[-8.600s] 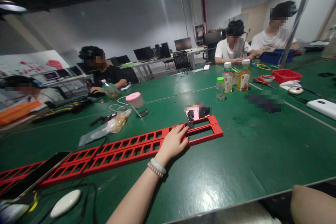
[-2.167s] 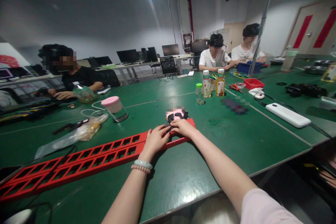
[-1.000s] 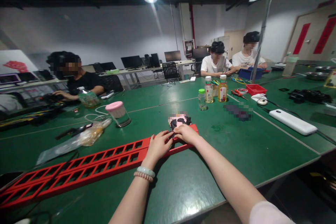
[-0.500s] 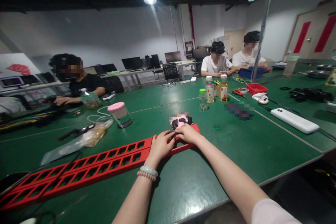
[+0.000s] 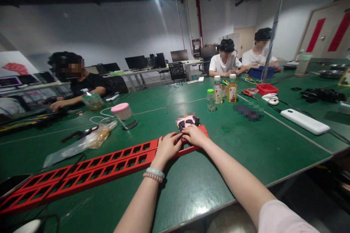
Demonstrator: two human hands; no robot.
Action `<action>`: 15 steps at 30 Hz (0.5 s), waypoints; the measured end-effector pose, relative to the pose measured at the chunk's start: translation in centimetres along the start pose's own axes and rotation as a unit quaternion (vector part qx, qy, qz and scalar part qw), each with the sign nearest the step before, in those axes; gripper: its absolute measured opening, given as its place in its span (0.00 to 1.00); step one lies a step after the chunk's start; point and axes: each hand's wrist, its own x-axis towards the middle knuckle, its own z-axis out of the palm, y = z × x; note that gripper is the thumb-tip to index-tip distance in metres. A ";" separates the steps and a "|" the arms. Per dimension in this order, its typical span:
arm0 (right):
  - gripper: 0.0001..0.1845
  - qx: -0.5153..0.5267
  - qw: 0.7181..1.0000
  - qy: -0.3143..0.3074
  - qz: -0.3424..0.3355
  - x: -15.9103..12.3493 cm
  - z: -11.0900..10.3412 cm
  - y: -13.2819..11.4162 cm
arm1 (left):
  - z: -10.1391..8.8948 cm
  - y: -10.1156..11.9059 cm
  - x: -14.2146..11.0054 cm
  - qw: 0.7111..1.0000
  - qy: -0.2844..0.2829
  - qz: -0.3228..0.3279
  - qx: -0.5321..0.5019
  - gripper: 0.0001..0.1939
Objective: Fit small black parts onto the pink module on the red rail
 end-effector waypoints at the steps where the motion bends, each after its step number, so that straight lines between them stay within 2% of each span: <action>1: 0.10 -0.007 1.000 0.018 0.020 0.0 -0.3 -0.1 | 0.0 0.0 0.0 1.000 0.000 -0.001 -0.001 0.18; 4: 0.10 -0.055 0.988 0.085 0.113 0.0 -1.3 -0.2 | -0.1 0.1 0.0 1.000 -0.003 -0.006 -0.004 0.18; 6: 0.11 -0.086 0.979 0.104 0.150 -0.1 -1.8 0.1 | -0.1 0.1 0.0 1.000 -0.002 -0.007 -0.005 0.18; 9: 0.13 -0.107 0.976 0.081 0.173 -0.4 -2.0 0.5 | -0.3 0.3 0.0 1.000 -0.003 -0.009 -0.005 0.18; 15: 0.22 -0.140 0.969 -0.027 0.202 -0.3 -1.5 0.5 | -0.4 0.4 -0.1 1.000 -0.007 -0.009 -0.003 0.18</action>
